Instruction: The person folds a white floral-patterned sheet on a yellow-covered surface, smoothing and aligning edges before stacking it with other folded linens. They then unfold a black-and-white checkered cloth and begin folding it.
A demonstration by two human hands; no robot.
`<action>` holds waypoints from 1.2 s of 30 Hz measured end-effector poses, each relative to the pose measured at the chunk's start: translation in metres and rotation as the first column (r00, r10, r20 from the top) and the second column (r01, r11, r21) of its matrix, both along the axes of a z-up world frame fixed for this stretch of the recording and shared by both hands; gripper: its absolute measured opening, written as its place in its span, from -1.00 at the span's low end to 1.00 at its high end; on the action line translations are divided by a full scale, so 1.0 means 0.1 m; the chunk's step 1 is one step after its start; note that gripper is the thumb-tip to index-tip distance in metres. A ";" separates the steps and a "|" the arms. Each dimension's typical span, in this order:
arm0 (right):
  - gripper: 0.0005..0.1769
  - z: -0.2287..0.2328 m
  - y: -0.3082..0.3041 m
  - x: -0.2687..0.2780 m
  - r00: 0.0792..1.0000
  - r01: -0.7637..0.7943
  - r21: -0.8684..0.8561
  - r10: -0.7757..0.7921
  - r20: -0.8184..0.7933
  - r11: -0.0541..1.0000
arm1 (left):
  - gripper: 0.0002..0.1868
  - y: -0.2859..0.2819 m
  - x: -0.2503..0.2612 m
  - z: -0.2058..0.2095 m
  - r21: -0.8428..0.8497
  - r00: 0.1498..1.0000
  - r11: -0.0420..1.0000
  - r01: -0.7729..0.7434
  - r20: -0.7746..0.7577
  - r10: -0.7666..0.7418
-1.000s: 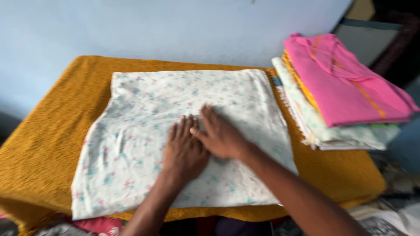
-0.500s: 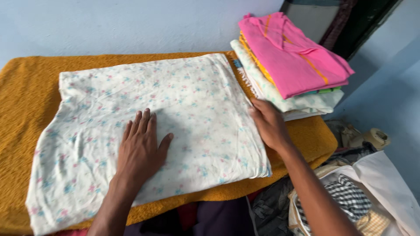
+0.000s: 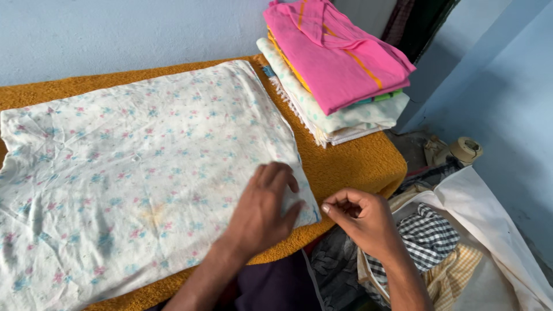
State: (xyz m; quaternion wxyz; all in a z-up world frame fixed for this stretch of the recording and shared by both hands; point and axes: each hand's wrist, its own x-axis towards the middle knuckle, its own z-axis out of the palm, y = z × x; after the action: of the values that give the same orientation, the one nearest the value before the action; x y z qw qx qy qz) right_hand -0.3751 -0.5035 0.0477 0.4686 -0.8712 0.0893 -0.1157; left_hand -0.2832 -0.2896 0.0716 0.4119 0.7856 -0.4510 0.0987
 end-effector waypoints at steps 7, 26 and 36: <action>-0.84 -0.07 0.12 -0.01 0.999 0.003 -0.016 -0.003 -0.042 1.000 | -0.85 -0.05 -0.04 -0.05 -0.048 0.999 0.998 -0.038 0.026 0.040; -0.89 -0.43 -0.01 0.02 0.960 -0.058 0.693 -0.150 0.236 0.718 | -0.35 -0.01 -0.31 -0.19 0.125 0.996 0.988 -0.086 0.046 0.081; -0.85 -0.15 -0.08 0.00 0.842 0.445 -0.207 -0.328 0.429 0.871 | -0.48 0.01 -0.34 -0.19 0.172 0.980 0.980 -0.098 0.187 0.065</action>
State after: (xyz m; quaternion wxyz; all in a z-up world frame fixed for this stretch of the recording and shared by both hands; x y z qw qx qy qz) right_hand -0.3746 -0.5113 0.0329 0.3062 -0.8557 0.1540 -0.3878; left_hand -0.3174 -0.2883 0.0523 0.2920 0.8255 -0.4608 0.1448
